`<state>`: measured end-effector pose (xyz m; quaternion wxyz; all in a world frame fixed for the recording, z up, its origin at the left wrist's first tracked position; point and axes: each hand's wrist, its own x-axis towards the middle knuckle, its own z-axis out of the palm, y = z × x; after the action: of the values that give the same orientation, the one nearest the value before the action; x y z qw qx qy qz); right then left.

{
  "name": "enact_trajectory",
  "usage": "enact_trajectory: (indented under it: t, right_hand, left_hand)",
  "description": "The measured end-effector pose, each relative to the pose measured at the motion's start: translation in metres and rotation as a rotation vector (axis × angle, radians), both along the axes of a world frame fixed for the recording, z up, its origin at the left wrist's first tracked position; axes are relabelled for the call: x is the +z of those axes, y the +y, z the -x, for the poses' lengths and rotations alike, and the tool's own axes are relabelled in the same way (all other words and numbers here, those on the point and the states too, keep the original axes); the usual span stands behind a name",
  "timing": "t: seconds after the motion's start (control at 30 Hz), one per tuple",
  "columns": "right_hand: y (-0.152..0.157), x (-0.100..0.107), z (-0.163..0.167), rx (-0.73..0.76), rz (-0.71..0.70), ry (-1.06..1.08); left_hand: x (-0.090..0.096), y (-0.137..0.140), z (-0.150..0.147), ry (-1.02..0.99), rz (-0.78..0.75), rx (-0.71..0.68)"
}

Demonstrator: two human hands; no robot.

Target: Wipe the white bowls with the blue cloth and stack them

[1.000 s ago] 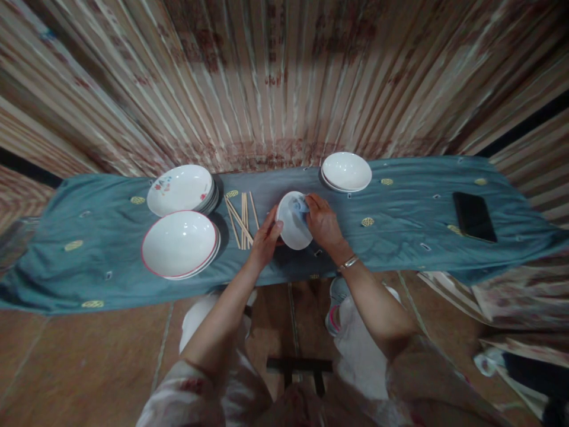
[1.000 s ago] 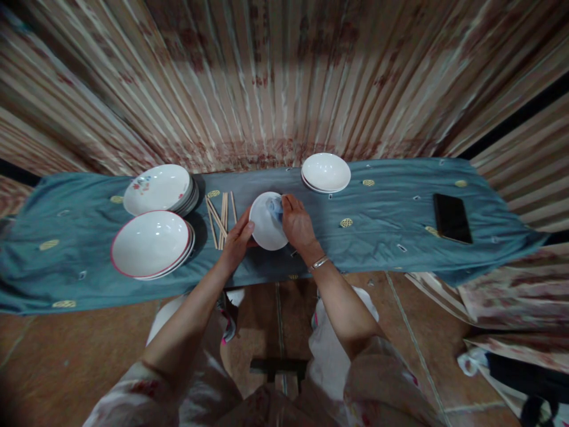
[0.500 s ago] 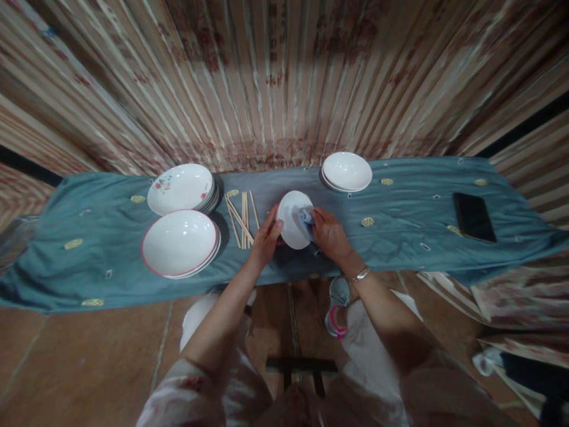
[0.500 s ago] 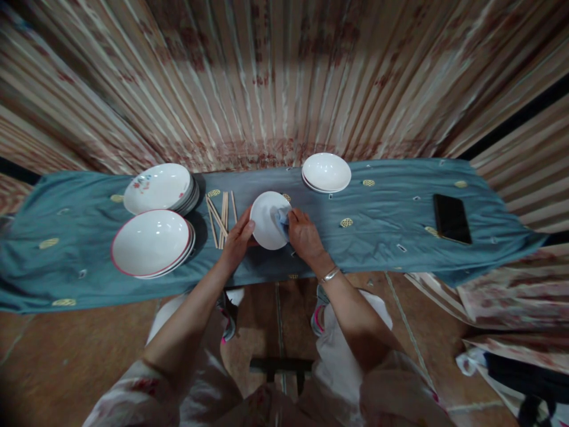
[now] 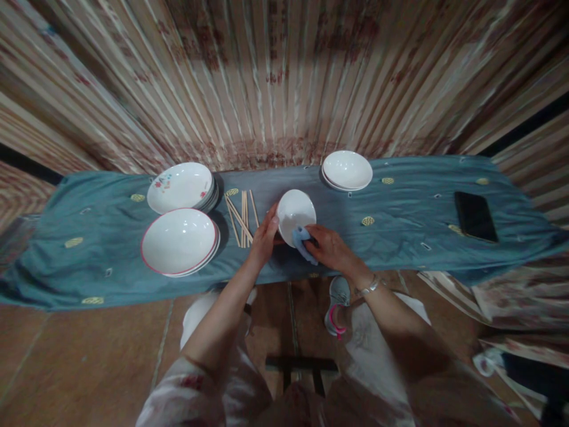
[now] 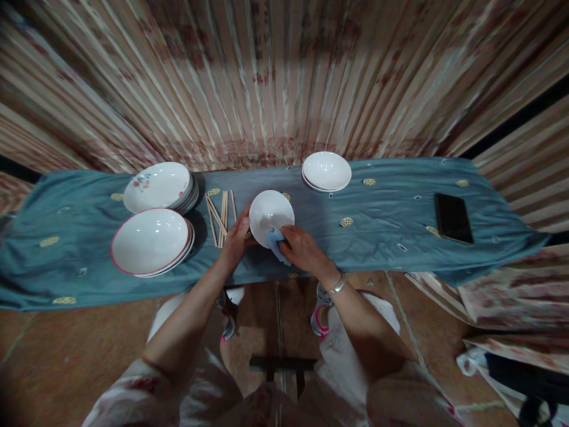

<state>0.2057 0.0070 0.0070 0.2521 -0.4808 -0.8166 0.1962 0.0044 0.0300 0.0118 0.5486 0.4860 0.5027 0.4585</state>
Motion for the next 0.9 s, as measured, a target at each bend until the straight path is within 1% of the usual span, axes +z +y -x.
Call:
enact_trajectory:
  t: [0.1,0.23,0.3,0.43,0.6,0.77,0.9]
  right_hand:
    - [-0.001,0.004,0.006,0.033,0.022,0.076]
    - [-0.001,0.010,0.014,0.082,0.051,0.166]
    - [0.000,0.012,0.017,0.080,0.073,0.199]
    - [0.003,0.014,0.025,0.029,0.126,0.255]
    - [0.012,0.015,0.035,-0.041,0.121,0.309]
    - [0.023,0.016,0.046,-0.101,0.072,0.386]
    - [0.032,0.017,0.053,-0.192,-0.010,0.425]
  left_hand:
    - [-0.002,0.001,0.001,0.015,-0.029,-0.017]
    - [-0.004,0.004,0.002,0.054,-0.172,-0.013]
    - [-0.005,0.005,0.002,0.069,-0.200,-0.016]
    - [-0.005,0.005,0.002,0.077,-0.193,-0.016]
    - [-0.004,0.003,0.002,0.083,-0.153,-0.013]
    - [-0.006,0.004,0.000,0.030,-0.081,0.029]
    - [-0.009,0.003,-0.001,0.007,-0.006,0.009]
